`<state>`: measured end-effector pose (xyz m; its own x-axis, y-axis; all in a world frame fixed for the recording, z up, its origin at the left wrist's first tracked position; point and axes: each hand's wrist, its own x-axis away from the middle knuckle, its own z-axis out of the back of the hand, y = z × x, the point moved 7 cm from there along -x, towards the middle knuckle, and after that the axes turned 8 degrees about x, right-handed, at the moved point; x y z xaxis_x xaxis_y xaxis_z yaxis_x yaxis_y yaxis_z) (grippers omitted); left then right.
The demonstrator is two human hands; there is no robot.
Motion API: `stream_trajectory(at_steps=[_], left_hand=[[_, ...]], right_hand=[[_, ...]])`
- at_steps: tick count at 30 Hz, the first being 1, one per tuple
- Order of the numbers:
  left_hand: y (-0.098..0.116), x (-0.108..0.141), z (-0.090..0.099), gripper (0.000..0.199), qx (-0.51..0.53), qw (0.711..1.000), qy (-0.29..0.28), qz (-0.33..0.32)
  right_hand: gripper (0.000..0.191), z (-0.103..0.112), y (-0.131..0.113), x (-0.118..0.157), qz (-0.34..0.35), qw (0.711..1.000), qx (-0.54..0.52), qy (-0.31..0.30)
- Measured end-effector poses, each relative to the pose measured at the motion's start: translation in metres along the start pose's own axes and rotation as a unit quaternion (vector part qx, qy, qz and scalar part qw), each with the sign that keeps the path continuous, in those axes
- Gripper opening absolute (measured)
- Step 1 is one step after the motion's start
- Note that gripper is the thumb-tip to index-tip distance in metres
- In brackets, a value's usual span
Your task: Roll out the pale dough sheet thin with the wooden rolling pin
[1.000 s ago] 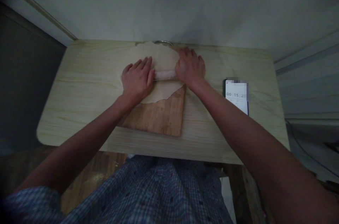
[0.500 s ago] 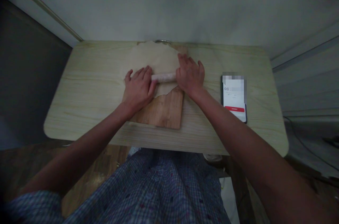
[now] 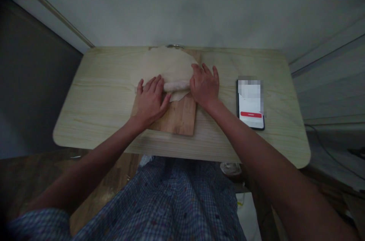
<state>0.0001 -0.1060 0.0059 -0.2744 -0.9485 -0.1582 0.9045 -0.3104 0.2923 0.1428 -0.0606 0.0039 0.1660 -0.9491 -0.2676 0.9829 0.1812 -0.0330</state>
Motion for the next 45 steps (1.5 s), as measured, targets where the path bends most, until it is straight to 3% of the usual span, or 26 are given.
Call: stream_trajectory(at_steps=[13, 25, 30, 36, 45], left_hand=[[0.009, 0.021, -0.001, 0.051, -0.005, 1.0, 0.017, -0.005], [0.018, 0.047, 0.0, 0.053, -0.008, 0.999, 0.032, -0.043], [0.017, 0.056, 0.001, 0.048, 0.003, 0.995, 0.074, -0.067], [0.008, 0.058, 0.001, 0.043, 0.043, 0.991, 0.104, -0.071], [0.007, 0.064, 0.003, 0.042, 0.02, 0.99, 0.124, -0.066]], right_hand=[[0.046, 0.001, -0.002, 0.019, 0.014, 0.999, -0.009, -0.029], [0.046, 0.007, -0.004, 0.048, 0.018, 0.999, -0.033, 0.022], [0.045, 0.009, -0.004, 0.06, 0.035, 0.995, -0.053, 0.078], [0.035, 0.004, -0.001, 0.059, 0.053, 0.985, -0.092, 0.134], [0.027, 0.006, 0.005, 0.058, 0.063, 0.968, -0.192, 0.147]])
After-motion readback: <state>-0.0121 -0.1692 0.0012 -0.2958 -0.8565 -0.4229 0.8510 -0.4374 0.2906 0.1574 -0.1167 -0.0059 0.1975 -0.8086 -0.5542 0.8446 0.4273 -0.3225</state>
